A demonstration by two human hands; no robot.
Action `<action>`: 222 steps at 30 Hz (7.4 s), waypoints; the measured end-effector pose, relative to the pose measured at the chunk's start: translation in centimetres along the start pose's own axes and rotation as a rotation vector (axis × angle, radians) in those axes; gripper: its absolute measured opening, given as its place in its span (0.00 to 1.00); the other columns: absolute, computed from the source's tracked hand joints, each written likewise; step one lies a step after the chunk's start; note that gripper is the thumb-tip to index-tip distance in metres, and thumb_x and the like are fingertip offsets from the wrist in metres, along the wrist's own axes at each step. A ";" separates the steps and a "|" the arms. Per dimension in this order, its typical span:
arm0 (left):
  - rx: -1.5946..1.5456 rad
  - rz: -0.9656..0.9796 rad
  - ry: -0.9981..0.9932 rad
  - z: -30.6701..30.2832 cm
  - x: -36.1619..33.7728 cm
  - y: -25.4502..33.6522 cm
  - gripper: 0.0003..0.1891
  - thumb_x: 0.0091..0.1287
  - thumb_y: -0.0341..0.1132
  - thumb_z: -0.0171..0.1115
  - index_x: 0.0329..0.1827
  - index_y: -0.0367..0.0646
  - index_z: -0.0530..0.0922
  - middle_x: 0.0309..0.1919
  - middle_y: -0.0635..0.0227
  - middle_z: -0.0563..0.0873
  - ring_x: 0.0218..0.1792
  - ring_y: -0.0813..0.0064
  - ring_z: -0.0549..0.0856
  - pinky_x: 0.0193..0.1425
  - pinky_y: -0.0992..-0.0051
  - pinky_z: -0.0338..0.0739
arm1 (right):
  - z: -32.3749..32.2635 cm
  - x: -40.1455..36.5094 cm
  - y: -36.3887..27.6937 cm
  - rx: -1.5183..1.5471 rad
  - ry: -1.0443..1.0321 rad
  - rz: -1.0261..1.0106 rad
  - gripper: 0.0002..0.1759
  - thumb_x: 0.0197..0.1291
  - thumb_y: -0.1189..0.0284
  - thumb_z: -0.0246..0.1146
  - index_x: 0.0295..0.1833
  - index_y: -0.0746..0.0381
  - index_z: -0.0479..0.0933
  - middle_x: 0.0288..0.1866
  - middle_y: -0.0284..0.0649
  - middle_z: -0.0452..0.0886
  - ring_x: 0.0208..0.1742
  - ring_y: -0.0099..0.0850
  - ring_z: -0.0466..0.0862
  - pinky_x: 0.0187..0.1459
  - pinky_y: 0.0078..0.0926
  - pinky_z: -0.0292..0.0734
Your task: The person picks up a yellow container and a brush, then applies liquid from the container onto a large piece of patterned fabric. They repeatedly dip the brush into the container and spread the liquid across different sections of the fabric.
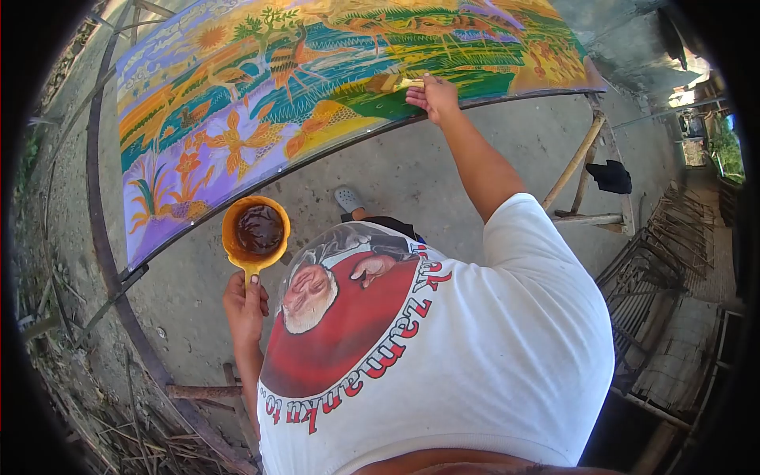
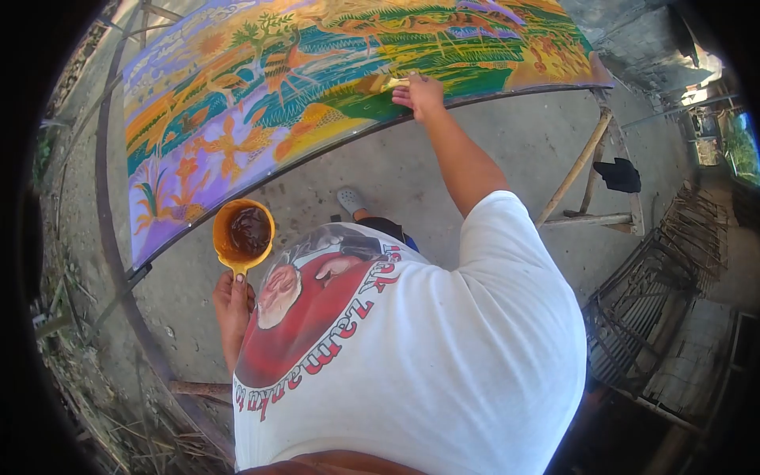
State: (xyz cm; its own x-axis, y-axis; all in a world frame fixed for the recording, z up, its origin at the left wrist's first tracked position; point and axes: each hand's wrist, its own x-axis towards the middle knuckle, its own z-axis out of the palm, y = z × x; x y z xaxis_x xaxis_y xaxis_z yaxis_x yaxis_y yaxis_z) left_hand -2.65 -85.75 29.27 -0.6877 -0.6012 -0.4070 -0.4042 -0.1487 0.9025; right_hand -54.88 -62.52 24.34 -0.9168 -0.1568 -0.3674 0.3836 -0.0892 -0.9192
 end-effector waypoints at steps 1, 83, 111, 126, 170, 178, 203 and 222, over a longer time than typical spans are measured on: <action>-0.014 0.005 0.023 -0.1 -0.2 0.1 0.15 0.77 0.41 0.58 0.50 0.35 0.77 0.22 0.73 0.77 0.16 0.87 0.71 0.19 0.83 0.64 | -1.8 1.4 -1.2 -0.017 0.103 -0.046 0.17 0.78 0.65 0.53 0.56 0.70 0.73 0.41 0.51 0.84 0.37 0.37 0.88 0.36 0.34 0.91; 0.080 0.085 -0.124 11.2 12.3 10.7 0.16 0.76 0.42 0.60 0.52 0.34 0.76 0.23 0.72 0.78 0.18 0.86 0.72 0.19 0.82 0.66 | 10.2 -11.5 -4.4 -0.200 -0.812 0.033 0.17 0.76 0.63 0.56 0.52 0.66 0.82 0.35 0.41 0.86 0.31 0.26 0.86 0.29 0.27 0.85; -0.146 0.050 0.249 4.4 5.9 8.7 0.16 0.78 0.46 0.55 0.49 0.39 0.75 0.24 0.70 0.78 0.17 0.84 0.73 0.20 0.82 0.68 | 2.5 14.6 -3.2 0.049 0.200 -0.116 0.15 0.79 0.69 0.52 0.55 0.73 0.71 0.37 0.50 0.82 0.24 0.29 0.79 0.24 0.28 0.78; -0.195 0.024 0.327 5.1 5.3 8.5 0.17 0.78 0.47 0.55 0.50 0.39 0.75 0.23 0.70 0.78 0.16 0.84 0.73 0.19 0.82 0.68 | -2.6 14.9 -4.2 0.001 0.324 -0.158 0.16 0.78 0.68 0.52 0.53 0.72 0.75 0.38 0.51 0.84 0.31 0.35 0.87 0.30 0.30 0.88; -0.201 0.006 0.399 6.4 4.4 8.3 0.18 0.78 0.47 0.55 0.51 0.37 0.76 0.23 0.70 0.78 0.18 0.84 0.74 0.21 0.82 0.68 | 17.3 14.7 1.2 -0.047 -0.211 0.000 0.16 0.79 0.68 0.50 0.52 0.70 0.77 0.37 0.48 0.84 0.31 0.33 0.86 0.31 0.30 0.87; -0.216 0.008 0.388 6.1 4.6 8.0 0.19 0.77 0.48 0.56 0.52 0.37 0.76 0.23 0.70 0.78 0.18 0.83 0.74 0.21 0.82 0.69 | 19.6 15.5 1.8 0.027 -0.128 -0.042 0.16 0.79 0.67 0.51 0.57 0.68 0.77 0.38 0.48 0.85 0.31 0.32 0.86 0.31 0.30 0.87; -0.214 0.001 0.371 5.9 4.8 8.0 0.20 0.77 0.50 0.57 0.52 0.38 0.76 0.24 0.70 0.79 0.17 0.84 0.74 0.20 0.82 0.68 | 18.9 17.1 1.5 0.103 0.008 -0.061 0.15 0.78 0.67 0.53 0.51 0.70 0.76 0.36 0.49 0.84 0.29 0.32 0.85 0.27 0.28 0.83; -0.201 0.013 0.326 6.7 5.6 8.6 0.18 0.77 0.47 0.56 0.49 0.37 0.75 0.23 0.70 0.79 0.17 0.84 0.74 0.20 0.82 0.68 | 19.6 26.2 -2.0 -0.039 0.014 -0.196 0.16 0.77 0.67 0.53 0.51 0.70 0.77 0.39 0.49 0.86 0.32 0.35 0.87 0.31 0.30 0.87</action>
State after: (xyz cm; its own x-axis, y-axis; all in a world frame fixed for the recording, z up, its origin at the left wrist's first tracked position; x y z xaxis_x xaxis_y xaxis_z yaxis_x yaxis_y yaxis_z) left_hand -13.99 -85.16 33.77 -0.4514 -0.8173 -0.3580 -0.2482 -0.2704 0.9302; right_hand -77.51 -85.73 19.31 -0.9750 -0.1267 -0.1825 0.1933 -0.0788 -0.9780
